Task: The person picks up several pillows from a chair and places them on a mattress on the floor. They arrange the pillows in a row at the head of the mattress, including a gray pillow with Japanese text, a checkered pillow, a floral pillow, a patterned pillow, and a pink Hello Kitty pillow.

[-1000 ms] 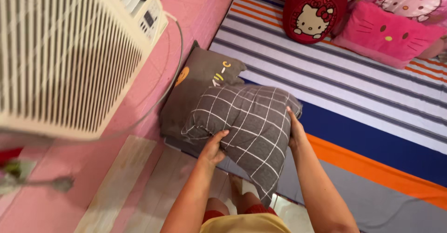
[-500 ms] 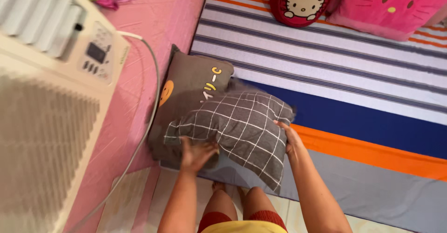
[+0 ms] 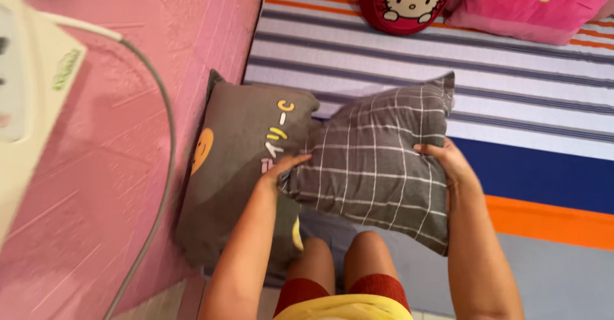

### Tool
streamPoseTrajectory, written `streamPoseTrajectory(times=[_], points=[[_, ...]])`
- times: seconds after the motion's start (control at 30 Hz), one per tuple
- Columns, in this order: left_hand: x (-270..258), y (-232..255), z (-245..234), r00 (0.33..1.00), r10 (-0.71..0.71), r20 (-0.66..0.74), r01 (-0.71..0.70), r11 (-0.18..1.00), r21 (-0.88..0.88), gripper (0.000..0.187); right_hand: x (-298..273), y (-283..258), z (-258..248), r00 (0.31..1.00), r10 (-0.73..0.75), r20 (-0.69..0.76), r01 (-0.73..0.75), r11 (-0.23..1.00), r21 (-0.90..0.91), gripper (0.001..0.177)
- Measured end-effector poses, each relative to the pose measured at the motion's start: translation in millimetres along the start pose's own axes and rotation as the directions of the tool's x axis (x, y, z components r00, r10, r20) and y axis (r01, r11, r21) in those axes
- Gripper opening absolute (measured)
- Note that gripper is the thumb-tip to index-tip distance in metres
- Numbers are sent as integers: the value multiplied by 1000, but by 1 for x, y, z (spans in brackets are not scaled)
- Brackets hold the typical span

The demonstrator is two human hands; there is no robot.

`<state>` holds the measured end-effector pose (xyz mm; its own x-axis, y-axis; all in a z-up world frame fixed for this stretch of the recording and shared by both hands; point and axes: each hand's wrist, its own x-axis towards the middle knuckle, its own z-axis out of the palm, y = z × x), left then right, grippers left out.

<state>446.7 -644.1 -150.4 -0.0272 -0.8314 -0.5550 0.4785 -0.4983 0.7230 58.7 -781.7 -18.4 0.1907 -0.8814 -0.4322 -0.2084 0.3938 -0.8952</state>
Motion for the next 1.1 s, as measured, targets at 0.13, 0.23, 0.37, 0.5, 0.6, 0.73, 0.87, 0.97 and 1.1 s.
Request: streamPoseTrajectory(times=[0.13,0.23,0.37,0.5,0.6,0.73,0.87,0.97,1.1], points=[[50,53,16,941,324,103,-310,942,-132,67,56,-12,5,996,2,-92,-19,984,-179,39],[93,97,14,871,480,101,-478,877,-50,65,127,-5,25,990,-116,-78,100,977,-186,35],[145,157,-5,789,608,92,-612,790,30,60,231,-23,56,960,-276,-37,266,948,-176,33],[178,226,-22,653,755,59,-757,649,73,57,310,-83,92,878,-478,-30,470,872,-133,34],[208,274,-55,538,843,9,-831,529,172,58,364,-122,126,804,-595,1,594,801,-72,36],[265,312,-123,432,879,-201,-715,470,517,68,437,-128,179,846,-533,-13,531,844,-72,53],[326,259,-196,354,859,-369,-297,478,827,82,505,-56,226,901,-418,114,431,833,-346,103],[366,180,-242,524,730,-439,94,462,882,96,538,40,249,890,-328,315,438,806,-397,118],[405,102,-285,641,502,-581,316,517,795,103,557,151,265,993,-78,88,105,927,-360,124]])
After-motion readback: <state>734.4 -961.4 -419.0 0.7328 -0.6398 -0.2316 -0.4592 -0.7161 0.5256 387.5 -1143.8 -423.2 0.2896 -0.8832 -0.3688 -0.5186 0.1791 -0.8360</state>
